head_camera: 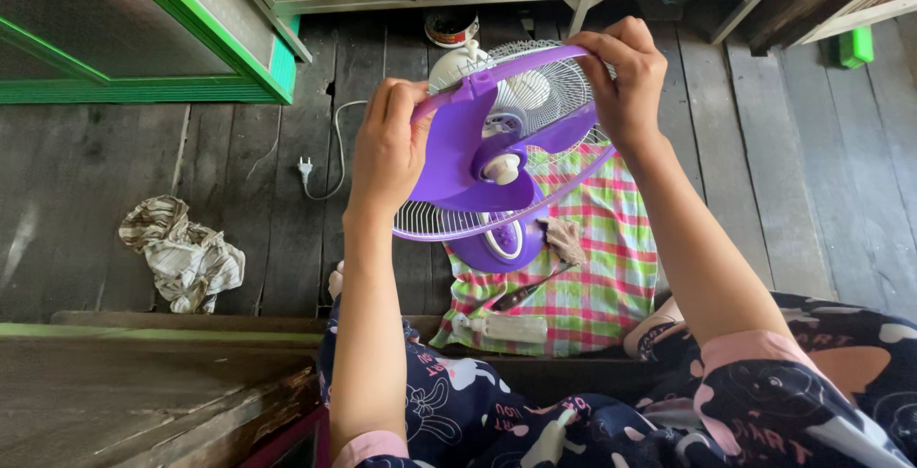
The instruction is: The person assembles a purple table fan by hand. They attach the fan blades to the motor, secure them with a nut, and then fit the front and rear protective grilles onto the fan head.
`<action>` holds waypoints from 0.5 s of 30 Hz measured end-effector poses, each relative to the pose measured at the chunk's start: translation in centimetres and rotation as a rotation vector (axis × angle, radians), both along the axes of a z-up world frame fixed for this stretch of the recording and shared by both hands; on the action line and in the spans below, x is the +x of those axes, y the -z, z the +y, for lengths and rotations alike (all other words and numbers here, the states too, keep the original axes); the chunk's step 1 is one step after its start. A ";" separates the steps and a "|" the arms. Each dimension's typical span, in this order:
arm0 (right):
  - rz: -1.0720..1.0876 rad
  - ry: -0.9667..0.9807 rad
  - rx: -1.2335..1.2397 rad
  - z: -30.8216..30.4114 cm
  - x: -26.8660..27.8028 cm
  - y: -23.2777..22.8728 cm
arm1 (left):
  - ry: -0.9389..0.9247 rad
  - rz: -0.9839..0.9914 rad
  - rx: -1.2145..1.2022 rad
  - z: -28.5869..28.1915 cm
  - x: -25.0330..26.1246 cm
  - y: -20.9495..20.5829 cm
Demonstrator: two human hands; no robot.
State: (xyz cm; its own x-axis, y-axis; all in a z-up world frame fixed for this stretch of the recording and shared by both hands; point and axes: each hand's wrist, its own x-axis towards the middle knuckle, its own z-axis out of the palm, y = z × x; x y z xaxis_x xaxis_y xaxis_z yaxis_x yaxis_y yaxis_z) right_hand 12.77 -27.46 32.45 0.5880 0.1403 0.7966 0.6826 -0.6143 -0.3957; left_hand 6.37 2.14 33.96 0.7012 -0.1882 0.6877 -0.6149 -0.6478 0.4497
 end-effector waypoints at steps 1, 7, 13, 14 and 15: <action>0.017 -0.007 0.013 -0.2 0.0 0.1 | -0.008 0.010 0.005 0.0 -0.2 0.0; 0.065 -0.060 0.031 -0.4 -0.1 0.4 | 0.013 0.023 -0.007 -0.2 -0.4 -0.9; 0.103 -0.069 0.038 -0.7 0.2 0.6 | -0.034 0.000 0.018 -0.7 -0.6 -0.9; 0.102 -0.071 0.034 -0.8 0.3 0.6 | -0.040 -0.019 0.025 -0.8 -0.5 -0.8; 0.102 -0.074 0.030 -0.9 0.3 0.7 | -0.041 -0.032 0.033 -0.8 -0.5 -0.8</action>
